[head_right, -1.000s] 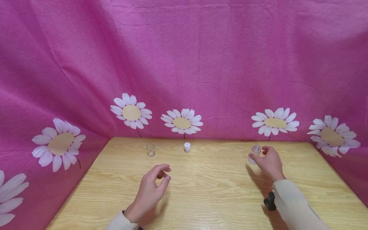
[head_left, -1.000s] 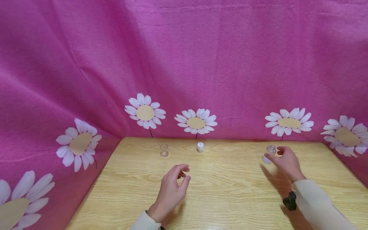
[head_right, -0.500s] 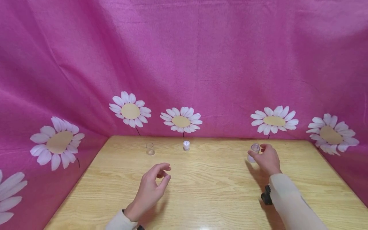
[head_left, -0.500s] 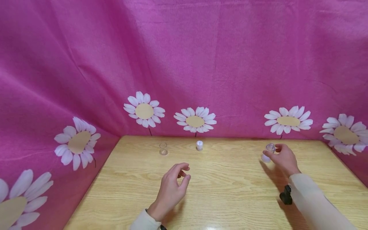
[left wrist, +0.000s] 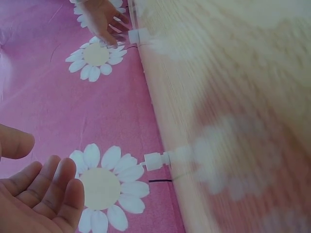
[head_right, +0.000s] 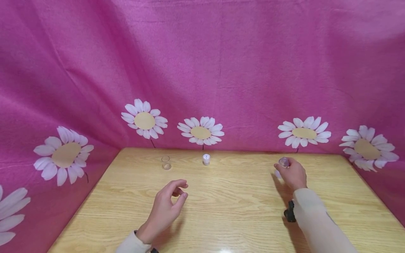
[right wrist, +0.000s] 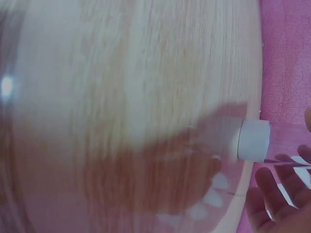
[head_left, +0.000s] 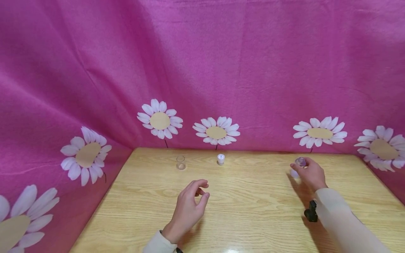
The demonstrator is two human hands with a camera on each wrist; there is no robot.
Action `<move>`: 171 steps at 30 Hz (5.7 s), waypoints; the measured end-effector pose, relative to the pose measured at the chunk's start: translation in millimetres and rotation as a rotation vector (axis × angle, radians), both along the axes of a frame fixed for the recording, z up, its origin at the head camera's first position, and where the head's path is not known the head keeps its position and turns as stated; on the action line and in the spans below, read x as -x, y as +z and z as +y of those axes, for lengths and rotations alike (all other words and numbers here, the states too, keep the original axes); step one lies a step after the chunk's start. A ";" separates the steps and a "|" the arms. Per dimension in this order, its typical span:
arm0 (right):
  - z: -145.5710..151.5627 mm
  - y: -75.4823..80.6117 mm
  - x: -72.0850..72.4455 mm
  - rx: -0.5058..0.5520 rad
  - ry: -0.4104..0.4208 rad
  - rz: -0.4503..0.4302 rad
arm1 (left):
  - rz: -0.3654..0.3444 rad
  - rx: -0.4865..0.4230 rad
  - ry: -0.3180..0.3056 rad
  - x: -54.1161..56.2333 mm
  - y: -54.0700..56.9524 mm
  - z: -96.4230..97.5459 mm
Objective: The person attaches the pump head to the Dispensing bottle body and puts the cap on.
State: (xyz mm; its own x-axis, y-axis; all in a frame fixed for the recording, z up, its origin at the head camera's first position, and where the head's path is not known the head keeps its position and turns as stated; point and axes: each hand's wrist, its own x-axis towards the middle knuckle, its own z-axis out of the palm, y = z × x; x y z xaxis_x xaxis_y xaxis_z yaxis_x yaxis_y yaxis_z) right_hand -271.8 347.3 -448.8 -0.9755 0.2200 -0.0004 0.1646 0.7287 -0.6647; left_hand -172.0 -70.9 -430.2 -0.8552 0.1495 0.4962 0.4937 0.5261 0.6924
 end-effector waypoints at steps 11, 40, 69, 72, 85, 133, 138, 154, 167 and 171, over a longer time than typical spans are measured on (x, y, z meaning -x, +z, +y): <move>-0.1 -7.3 0.1 -0.009 -0.015 0.046 | 0.002 -0.001 -0.011 0.4 -4.2 -0.3; -2.8 0.4 3.3 -0.034 0.027 -0.048 | -0.004 0.000 0.003 0.8 -3.3 -7.8; -5.8 2.3 -2.6 -0.126 0.097 0.060 | 0.008 -0.004 0.025 -4.6 -3.6 -14.0; -7.8 3.4 -3.7 -0.119 0.111 0.062 | -0.002 -0.003 0.023 -4.8 -4.4 -14.6; -17.1 3.8 -3.2 -0.112 0.166 0.137 | -0.005 -0.001 0.028 -5.1 -4.7 -14.0; -99.6 20.5 -18.8 -0.243 0.410 0.568 | -0.026 0.005 0.015 -1.7 -7.4 -13.2; -100.9 18.6 -17.3 -0.258 0.418 0.588 | -0.039 0.017 0.017 -1.9 -8.3 -13.5; -113.0 19.5 -18.2 -0.251 0.434 0.627 | -0.050 0.019 0.017 -2.3 -8.7 -14.2; -128.1 23.9 -20.4 -0.260 0.495 0.604 | -0.028 0.019 0.026 -2.0 -7.9 -14.6; -133.8 24.6 -22.0 -0.254 0.514 0.611 | -0.022 0.016 0.027 -1.6 -8.0 -14.5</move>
State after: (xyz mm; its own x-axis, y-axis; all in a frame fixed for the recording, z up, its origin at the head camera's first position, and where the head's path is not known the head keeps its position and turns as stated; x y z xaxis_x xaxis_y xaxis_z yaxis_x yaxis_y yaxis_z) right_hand -249.8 213.4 -424.2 -0.7670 -0.3303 0.5501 -0.5650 0.7541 -0.3349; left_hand -170.4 -85.4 -438.2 -0.8698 0.1337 0.4750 0.4637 0.5504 0.6943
